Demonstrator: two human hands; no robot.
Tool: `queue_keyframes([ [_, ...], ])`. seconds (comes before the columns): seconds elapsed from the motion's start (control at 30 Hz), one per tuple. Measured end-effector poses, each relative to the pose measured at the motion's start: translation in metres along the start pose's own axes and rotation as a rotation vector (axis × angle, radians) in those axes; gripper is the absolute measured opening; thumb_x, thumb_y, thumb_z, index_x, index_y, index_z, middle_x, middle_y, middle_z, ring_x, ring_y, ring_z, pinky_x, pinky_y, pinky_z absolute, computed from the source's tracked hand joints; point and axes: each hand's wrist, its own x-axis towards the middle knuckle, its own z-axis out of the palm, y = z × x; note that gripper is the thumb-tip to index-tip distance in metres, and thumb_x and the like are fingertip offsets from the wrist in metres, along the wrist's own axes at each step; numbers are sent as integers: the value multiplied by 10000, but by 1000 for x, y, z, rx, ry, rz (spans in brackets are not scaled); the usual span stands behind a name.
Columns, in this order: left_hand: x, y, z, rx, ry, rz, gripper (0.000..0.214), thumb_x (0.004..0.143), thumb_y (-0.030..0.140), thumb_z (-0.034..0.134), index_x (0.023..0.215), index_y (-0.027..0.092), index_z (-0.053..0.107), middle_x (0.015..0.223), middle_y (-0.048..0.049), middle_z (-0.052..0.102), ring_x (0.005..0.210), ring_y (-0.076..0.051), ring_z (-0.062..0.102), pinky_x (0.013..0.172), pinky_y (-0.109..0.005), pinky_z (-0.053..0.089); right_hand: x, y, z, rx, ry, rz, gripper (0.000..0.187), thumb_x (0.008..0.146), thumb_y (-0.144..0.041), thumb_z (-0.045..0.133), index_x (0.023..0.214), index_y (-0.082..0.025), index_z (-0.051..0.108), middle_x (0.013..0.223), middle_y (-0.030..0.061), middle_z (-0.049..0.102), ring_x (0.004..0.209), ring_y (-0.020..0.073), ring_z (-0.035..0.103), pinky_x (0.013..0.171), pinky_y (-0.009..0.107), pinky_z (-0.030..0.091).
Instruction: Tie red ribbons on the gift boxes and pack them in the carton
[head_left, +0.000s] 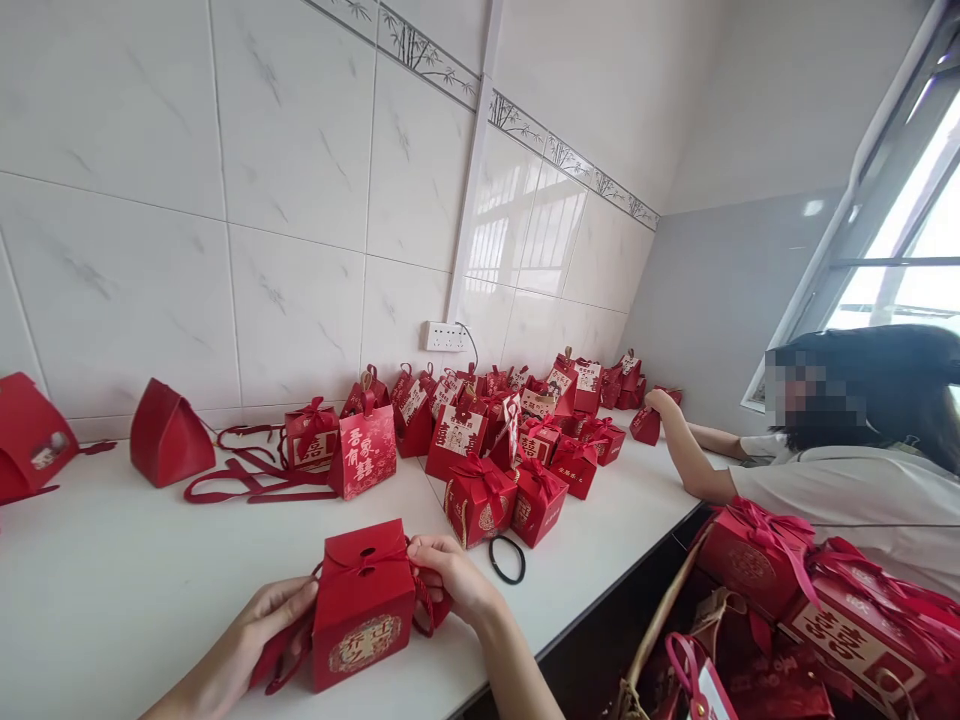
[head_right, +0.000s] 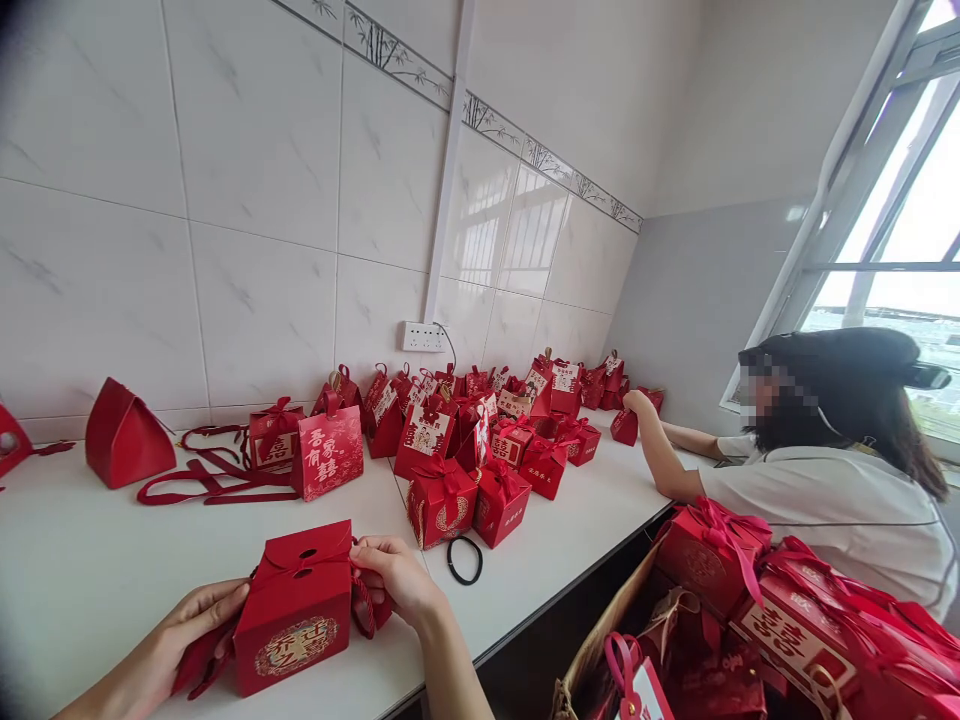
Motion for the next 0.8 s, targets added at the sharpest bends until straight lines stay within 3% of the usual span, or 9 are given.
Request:
queue_keyframes([
  [0.37, -3, 3, 3, 45, 56, -4, 481, 642, 614, 612, 541, 167, 466, 462, 30, 402, 393, -80, 333, 375, -214, 249, 0, -2, 1, 1, 14, -11, 340, 652, -380, 642, 545, -184, 386, 419, -112, 262, 353, 20, 214, 372, 217, 100],
  [0.8, -9, 12, 14, 31, 28, 13, 504, 646, 639, 594, 551, 171, 433, 449, 38, 407, 365, -70, 323, 360, -219, 215, 2, 9, -4, 17, -8, -6, 391, 679, -459, 668, 585, -176, 415, 413, -120, 233, 349, 19, 158, 358, 205, 77],
])
